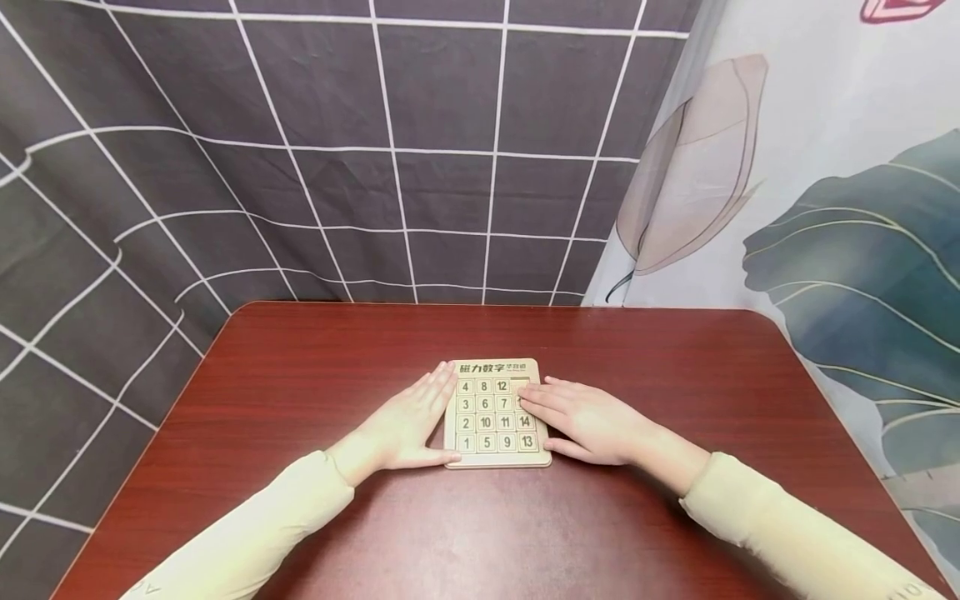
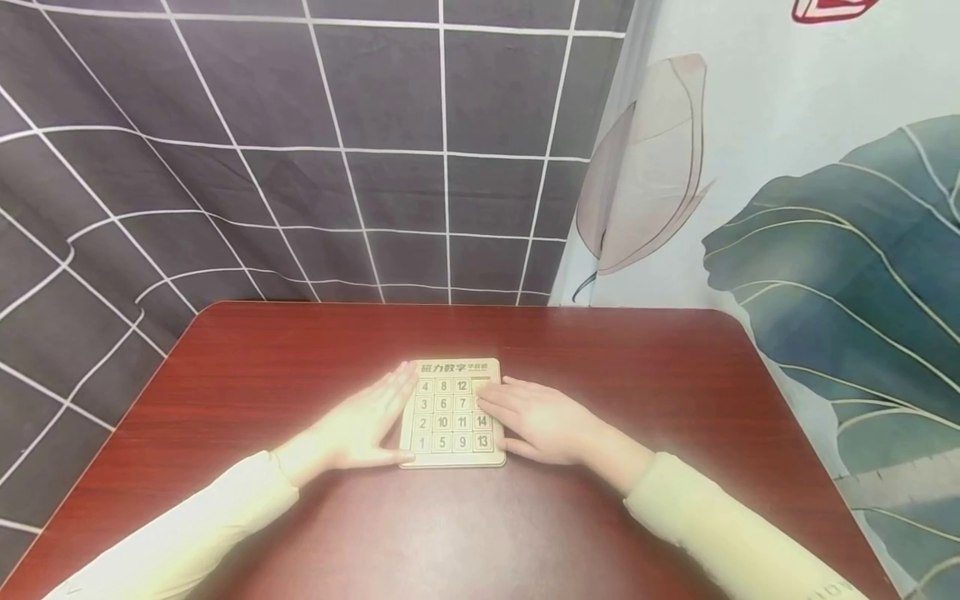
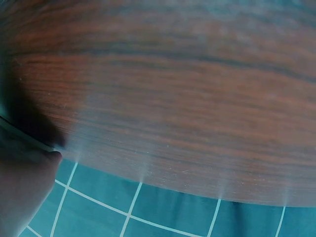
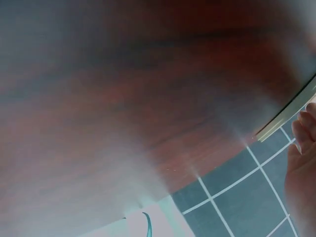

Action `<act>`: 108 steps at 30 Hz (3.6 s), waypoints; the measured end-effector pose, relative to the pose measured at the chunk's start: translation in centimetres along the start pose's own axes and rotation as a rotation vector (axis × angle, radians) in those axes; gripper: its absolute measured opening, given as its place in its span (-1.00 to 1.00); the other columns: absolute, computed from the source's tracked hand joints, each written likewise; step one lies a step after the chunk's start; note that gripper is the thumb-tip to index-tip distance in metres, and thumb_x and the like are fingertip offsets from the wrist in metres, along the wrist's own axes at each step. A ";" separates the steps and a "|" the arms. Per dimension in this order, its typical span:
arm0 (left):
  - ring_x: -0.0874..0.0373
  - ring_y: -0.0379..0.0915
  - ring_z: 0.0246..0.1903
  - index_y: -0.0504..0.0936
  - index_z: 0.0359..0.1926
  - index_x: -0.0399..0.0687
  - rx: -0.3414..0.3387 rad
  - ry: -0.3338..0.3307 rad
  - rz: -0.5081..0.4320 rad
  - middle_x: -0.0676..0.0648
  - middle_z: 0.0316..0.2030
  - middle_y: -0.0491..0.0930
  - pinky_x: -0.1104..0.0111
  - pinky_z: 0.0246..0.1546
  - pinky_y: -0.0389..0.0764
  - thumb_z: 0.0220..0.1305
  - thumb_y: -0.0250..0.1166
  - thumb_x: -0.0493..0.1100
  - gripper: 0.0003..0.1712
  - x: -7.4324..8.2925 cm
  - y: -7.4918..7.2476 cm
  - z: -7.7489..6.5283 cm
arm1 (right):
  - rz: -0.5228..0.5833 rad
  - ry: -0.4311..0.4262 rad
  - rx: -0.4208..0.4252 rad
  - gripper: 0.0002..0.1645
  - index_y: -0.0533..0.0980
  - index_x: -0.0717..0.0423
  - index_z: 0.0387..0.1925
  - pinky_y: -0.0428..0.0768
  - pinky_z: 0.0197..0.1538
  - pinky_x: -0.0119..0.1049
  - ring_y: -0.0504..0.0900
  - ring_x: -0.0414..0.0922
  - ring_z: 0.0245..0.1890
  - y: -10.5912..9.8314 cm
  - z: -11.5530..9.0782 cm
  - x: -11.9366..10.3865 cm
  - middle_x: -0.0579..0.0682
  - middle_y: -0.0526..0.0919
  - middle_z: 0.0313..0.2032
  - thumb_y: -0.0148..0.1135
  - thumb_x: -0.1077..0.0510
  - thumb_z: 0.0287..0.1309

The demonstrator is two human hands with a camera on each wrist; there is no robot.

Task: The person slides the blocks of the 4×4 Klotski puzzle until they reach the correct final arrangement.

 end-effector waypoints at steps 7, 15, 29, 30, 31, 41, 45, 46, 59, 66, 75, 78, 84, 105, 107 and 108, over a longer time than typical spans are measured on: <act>-0.21 -0.17 0.70 -0.01 0.65 -0.44 0.002 0.004 0.009 -0.39 0.68 -0.12 0.07 0.71 0.09 0.33 0.20 0.52 0.34 -0.1 0.1 0.2 | -0.013 0.006 0.015 -0.26 0.49 0.22 0.44 0.49 0.54 0.03 0.52 -0.01 0.48 -0.1 0.0 0.3 0.11 0.56 0.45 0.31 -0.12 0.41; -0.22 -0.14 0.70 0.01 0.64 -0.46 -0.004 0.000 -0.022 -0.40 0.68 -0.08 0.05 0.70 0.11 0.33 0.23 0.48 0.32 0.2 -0.2 -0.1 | -0.012 0.069 -0.039 -0.26 0.46 0.23 0.47 0.41 0.59 0.02 0.48 0.02 0.52 0.5 1.1 1.4 0.11 0.53 0.47 0.24 -0.14 0.47; -0.22 -0.15 0.70 0.01 0.64 -0.45 -0.005 -0.003 -0.016 -0.40 0.68 -0.09 0.05 0.70 0.09 0.32 0.23 0.50 0.33 0.2 -0.2 0.0 | 0.019 -0.048 0.065 -0.25 0.48 0.23 0.44 0.51 0.51 0.05 0.54 0.00 0.47 -0.6 -0.8 -1.4 0.12 0.56 0.44 0.33 -0.11 0.40; -0.22 -0.15 0.70 0.01 0.64 -0.45 -0.003 -0.002 -0.019 -0.40 0.68 -0.09 0.05 0.70 0.10 0.32 0.23 0.49 0.33 0.2 -0.2 0.0 | 0.017 -0.060 0.074 -0.25 0.49 0.23 0.43 0.52 0.50 0.04 0.54 -0.01 0.46 -0.7 -1.1 -1.7 0.12 0.57 0.43 0.34 -0.11 0.39; -0.22 -0.15 0.70 0.01 0.64 -0.45 -0.002 -0.001 -0.019 -0.40 0.68 -0.09 0.05 0.70 0.10 0.32 0.23 0.50 0.33 0.2 -0.2 0.0 | 0.014 -0.070 0.079 -0.26 0.50 0.22 0.43 0.51 0.50 0.03 0.55 -0.02 0.46 -0.7 -1.4 -1.9 0.11 0.58 0.43 0.33 -0.11 0.39; -0.22 -0.15 0.70 0.00 0.64 -0.45 0.002 0.000 -0.014 -0.39 0.68 -0.09 0.05 0.70 0.11 0.32 0.23 0.49 0.33 0.1 0.0 -0.1 | -0.024 -0.079 0.075 -0.29 0.51 0.19 0.42 0.52 0.50 -0.01 0.57 -0.05 0.44 -0.6 -1.7 -2.1 0.07 0.61 0.40 0.30 -0.13 0.41; -0.22 -0.15 0.70 0.01 0.64 -0.45 0.003 0.001 -0.008 -0.40 0.68 -0.09 0.05 0.70 0.12 0.32 0.23 0.49 0.33 0.1 0.1 -0.1 | -0.024 -0.045 0.068 -0.30 0.51 0.20 0.42 0.53 0.49 0.02 0.56 -0.03 0.45 -0.4 -1.1 -1.3 0.08 0.60 0.41 0.28 -0.14 0.44; -0.22 -0.15 0.70 0.01 0.64 -0.45 0.003 0.000 -0.006 -0.40 0.68 -0.09 0.05 0.70 0.11 0.32 0.23 0.50 0.33 0.0 0.1 -0.1 | -0.021 -0.035 0.063 -0.30 0.51 0.20 0.42 0.53 0.49 0.03 0.56 -0.02 0.45 -0.3 -1.0 -1.1 0.08 0.60 0.41 0.28 -0.13 0.45; -0.22 -0.17 0.70 -0.01 0.65 -0.44 -0.007 -0.003 -0.020 -0.39 0.69 -0.12 0.06 0.70 0.10 0.32 0.23 0.49 0.33 0.0 0.2 -0.1 | -0.009 -0.076 0.067 -0.25 0.47 0.21 0.44 0.54 0.46 0.02 0.54 -0.03 0.46 -0.8 -1.8 -2.8 0.10 0.57 0.44 0.34 -0.10 0.39; -0.21 -0.18 0.70 -0.02 0.65 -0.44 -0.006 -0.009 -0.017 -0.39 0.69 -0.12 0.06 0.70 0.10 0.32 0.23 0.49 0.34 -0.1 0.3 0.0 | -0.057 -0.130 0.051 -0.26 0.47 0.24 0.44 0.54 0.46 -0.06 0.57 -0.05 0.44 -1.0 -2.6 -4.6 0.10 0.59 0.41 0.29 -0.11 0.43; -0.21 -0.17 0.70 -0.02 0.65 -0.43 -0.010 -0.005 -0.019 -0.38 0.69 -0.14 0.06 0.70 0.10 0.32 0.24 0.49 0.34 0.0 0.2 0.1 | -0.043 -0.102 0.066 -0.31 0.51 0.25 0.40 0.57 0.46 0.00 0.59 -0.02 0.42 -0.7 -2.0 -3.5 0.11 0.62 0.39 0.30 -0.08 0.42; -0.21 -0.18 0.71 -0.03 0.65 -0.43 -0.010 -0.002 -0.013 -0.37 0.69 -0.15 0.06 0.70 0.10 0.31 0.24 0.50 0.35 -0.2 0.2 0.1 | -0.041 -0.088 0.076 -0.33 0.52 0.25 0.39 0.56 0.48 0.02 0.58 -0.01 0.43 -0.6 -1.5 -3.0 0.11 0.62 0.38 0.29 -0.08 0.44; -0.21 -0.18 0.71 -0.04 0.66 -0.43 -0.012 0.001 -0.023 -0.37 0.70 -0.17 0.05 0.70 0.10 0.32 0.24 0.50 0.35 -0.2 0.4 0.1 | -0.035 -0.086 0.083 -0.34 0.52 0.24 0.40 0.55 0.49 0.00 0.57 -0.02 0.44 -0.6 -1.1 -2.8 0.11 0.62 0.39 0.28 -0.06 0.44; -0.21 -0.18 0.71 -0.04 0.66 -0.43 -0.002 -0.004 -0.055 -0.37 0.70 -0.15 0.06 0.70 0.10 0.32 0.25 0.48 0.34 -0.1 0.2 0.2 | -0.034 -0.133 0.035 -0.27 0.45 0.22 0.46 0.57 0.47 -0.08 0.55 -0.04 0.46 -0.2 -0.6 -5.1 0.08 0.59 0.42 0.29 -0.08 0.43; -0.21 -0.18 0.71 -0.03 0.66 -0.42 -0.005 -0.006 -0.047 -0.37 0.70 -0.15 0.06 0.70 0.10 0.32 0.24 0.49 0.34 -0.1 0.2 0.1 | -0.032 -0.126 0.032 -0.27 0.45 0.21 0.46 0.57 0.47 -0.08 0.55 -0.03 0.46 -0.4 -0.8 -5.0 0.08 0.58 0.42 0.30 -0.07 0.43; -0.21 -0.18 0.71 -0.03 0.65 -0.43 -0.004 -0.006 -0.045 -0.37 0.69 -0.15 0.06 0.70 0.10 0.32 0.24 0.50 0.34 -0.1 0.2 0.1 | -0.031 -0.123 0.032 -0.27 0.46 0.21 0.46 0.56 0.47 -0.07 0.55 -0.03 0.46 -0.5 -0.9 -4.9 0.08 0.58 0.43 0.30 -0.08 0.42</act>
Point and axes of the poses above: each hand's wrist, its own z-axis towards the middle knuckle, its own y-axis out of the palm, x = y × z, the point moved 6 cm from there along z, towards the middle knuckle
